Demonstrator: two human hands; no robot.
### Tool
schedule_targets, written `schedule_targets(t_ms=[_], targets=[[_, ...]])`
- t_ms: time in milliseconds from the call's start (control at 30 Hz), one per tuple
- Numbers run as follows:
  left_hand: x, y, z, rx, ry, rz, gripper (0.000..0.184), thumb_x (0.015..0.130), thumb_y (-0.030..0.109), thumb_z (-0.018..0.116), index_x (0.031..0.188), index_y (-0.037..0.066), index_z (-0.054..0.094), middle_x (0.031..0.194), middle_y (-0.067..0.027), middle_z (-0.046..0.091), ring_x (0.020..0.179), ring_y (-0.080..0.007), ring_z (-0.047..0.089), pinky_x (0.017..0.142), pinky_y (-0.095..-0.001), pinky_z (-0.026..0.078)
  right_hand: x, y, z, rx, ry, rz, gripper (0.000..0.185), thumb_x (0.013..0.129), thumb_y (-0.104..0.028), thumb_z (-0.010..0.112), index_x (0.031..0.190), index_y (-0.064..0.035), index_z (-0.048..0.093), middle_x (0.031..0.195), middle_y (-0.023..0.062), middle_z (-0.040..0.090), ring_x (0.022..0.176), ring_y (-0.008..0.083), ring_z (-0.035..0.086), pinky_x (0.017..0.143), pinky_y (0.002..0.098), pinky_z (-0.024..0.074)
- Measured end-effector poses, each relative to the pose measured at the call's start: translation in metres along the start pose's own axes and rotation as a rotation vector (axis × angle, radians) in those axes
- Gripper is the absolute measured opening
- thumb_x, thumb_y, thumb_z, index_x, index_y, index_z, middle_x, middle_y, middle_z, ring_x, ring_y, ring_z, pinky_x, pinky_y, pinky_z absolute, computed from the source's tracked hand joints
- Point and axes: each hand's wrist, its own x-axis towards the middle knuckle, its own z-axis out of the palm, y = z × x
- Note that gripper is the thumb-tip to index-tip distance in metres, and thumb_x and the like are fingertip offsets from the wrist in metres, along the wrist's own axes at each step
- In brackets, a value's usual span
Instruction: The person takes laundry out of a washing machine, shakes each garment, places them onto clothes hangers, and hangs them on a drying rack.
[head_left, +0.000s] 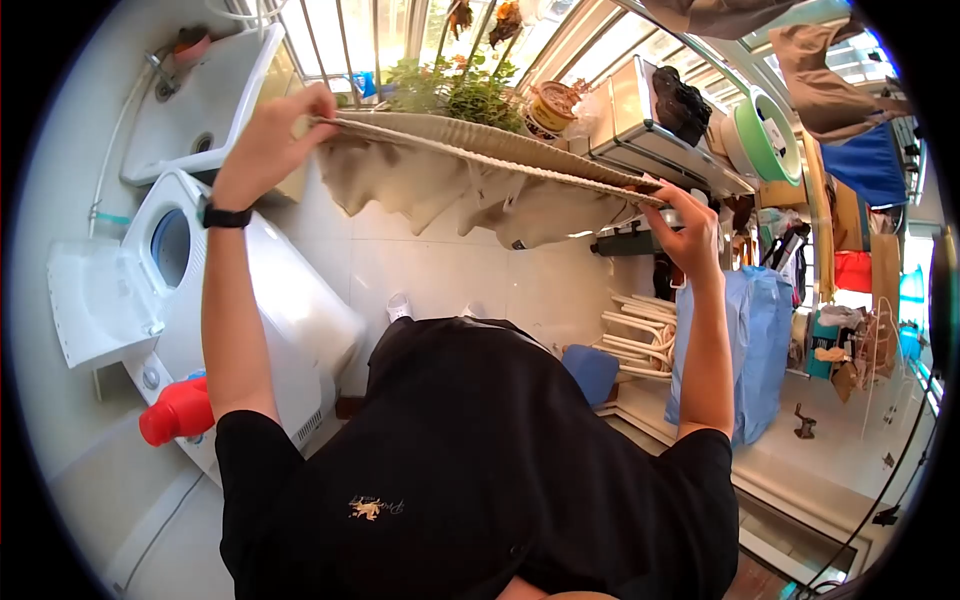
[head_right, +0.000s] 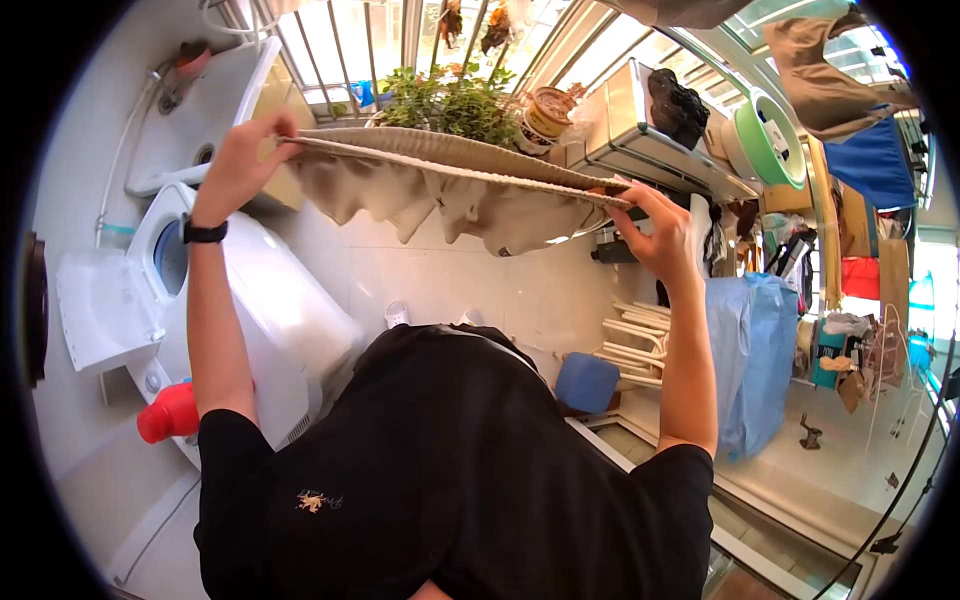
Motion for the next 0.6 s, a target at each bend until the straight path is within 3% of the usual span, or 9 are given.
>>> schedule_targets(t_ms=[67,100,167,233,300,433,500,567,600], targets=[[-0.001,0.005,-0.006,0.059,0.161,0.038,0.017,0.093,0.006,0.07,0.107,0.003,0.06,0.091,-0.0144,0.069,0.092,-0.0291,0.071,0.085,-0.0376,0.052,0.006,-0.02,-0.015,0.03,0.022,0.0,0.017,0.086,-0.004,0.078,0.1,-0.0004,0.069,0.095,0.0101,0.075,0.087,0.0275,0.073,0.081,0.0319,0.0568],[0.0,0.003,-0.009,0.265,0.168,0.007,0.02,0.095,0.007,0.067,0.114,0.009,0.062,0.105,-0.0123,0.071,0.105,-0.027,0.07,0.093,-0.0396,0.049,0.008,-0.03,-0.022,0.051,0.027,0.027,0.016,0.086,-0.002,0.077,0.099,-0.0002,0.069,0.095,0.0096,0.075,0.086,0.0249,0.073,0.081,0.031,0.0569],[0.012,0.03,0.02,0.689,0.568,0.113,0.021,0.094,0.008,0.063,0.116,0.012,0.063,0.116,-0.0076,0.068,0.111,-0.0248,0.065,0.096,-0.0417,0.046,0.008,-0.049,-0.028,0.091,0.037,0.084,0.014,0.086,0.001,0.077,0.098,0.0003,0.069,0.095,0.0085,0.074,0.086,0.0197,0.072,0.082,0.0294,0.0572],[0.019,0.061,0.065,0.136,0.464,0.294,0.034,0.095,0.008,0.058,0.129,0.013,0.063,0.136,-0.0114,0.06,0.129,-0.031,0.055,0.108,-0.0484,0.039,0.004,-0.062,-0.018,0.368,0.132,0.202,0.019,0.088,0.006,0.073,0.105,0.0008,0.067,0.097,0.0086,0.072,0.088,0.014,0.07,0.081,0.0274,0.0582],[0.024,0.105,0.112,-0.054,0.235,0.424,0.044,0.092,0.02,0.071,0.134,0.015,0.059,0.153,-0.0111,0.051,0.143,-0.0296,0.046,0.122,-0.0534,0.025,0.006,-0.082,-0.009,0.496,0.162,0.2,0.024,0.088,0.007,0.072,0.109,-0.0015,0.066,0.097,0.0076,0.072,0.087,0.0146,0.071,0.08,0.0289,0.0589],[0.045,0.122,0.195,-0.325,0.199,0.659,0.035,0.087,0.01,0.076,0.117,0.01,0.059,0.131,-0.0111,0.066,0.116,-0.0321,0.065,0.11,-0.0516,0.043,0.002,-0.115,-0.02,0.331,0.066,0.143,0.026,0.086,0.008,0.071,0.107,-0.0056,0.066,0.101,0.0089,0.072,0.089,0.0187,0.072,0.076,0.0314,0.058],[0.054,0.132,0.222,-0.635,0.162,0.665,0.03,0.09,0.007,0.073,0.115,0.006,0.057,0.114,-0.0126,0.07,0.103,-0.0304,0.068,0.1,-0.0441,0.05,-0.013,-0.11,-0.024,0.286,0.079,0.17,0.025,0.086,0.008,0.072,0.106,-0.0053,0.067,0.098,0.0097,0.072,0.088,0.0228,0.073,0.075,0.0326,0.0571],[0.041,0.141,0.246,-0.946,-0.081,0.355,0.021,0.096,0.007,0.068,0.113,0.002,0.056,0.106,-0.0132,0.069,0.098,-0.0263,0.067,0.095,-0.0366,0.051,-0.02,-0.112,-0.027,0.287,0.1,0.178,0.025,0.085,0.007,0.071,0.107,-0.005,0.067,0.096,0.0105,0.072,0.088,0.0264,0.073,0.074,0.0345,0.0561],[0.042,0.141,0.258,-0.961,-0.146,0.354,0.019,0.099,0.008,0.064,0.114,0.002,0.054,0.103,-0.0126,0.068,0.096,-0.0247,0.066,0.091,-0.0349,0.051,-0.022,-0.111,-0.028,0.263,0.125,0.135,0.024,0.086,0.007,0.07,0.106,-0.0048,0.067,0.097,0.0106,0.072,0.087,0.029,0.072,0.074,0.0363,0.0557]])
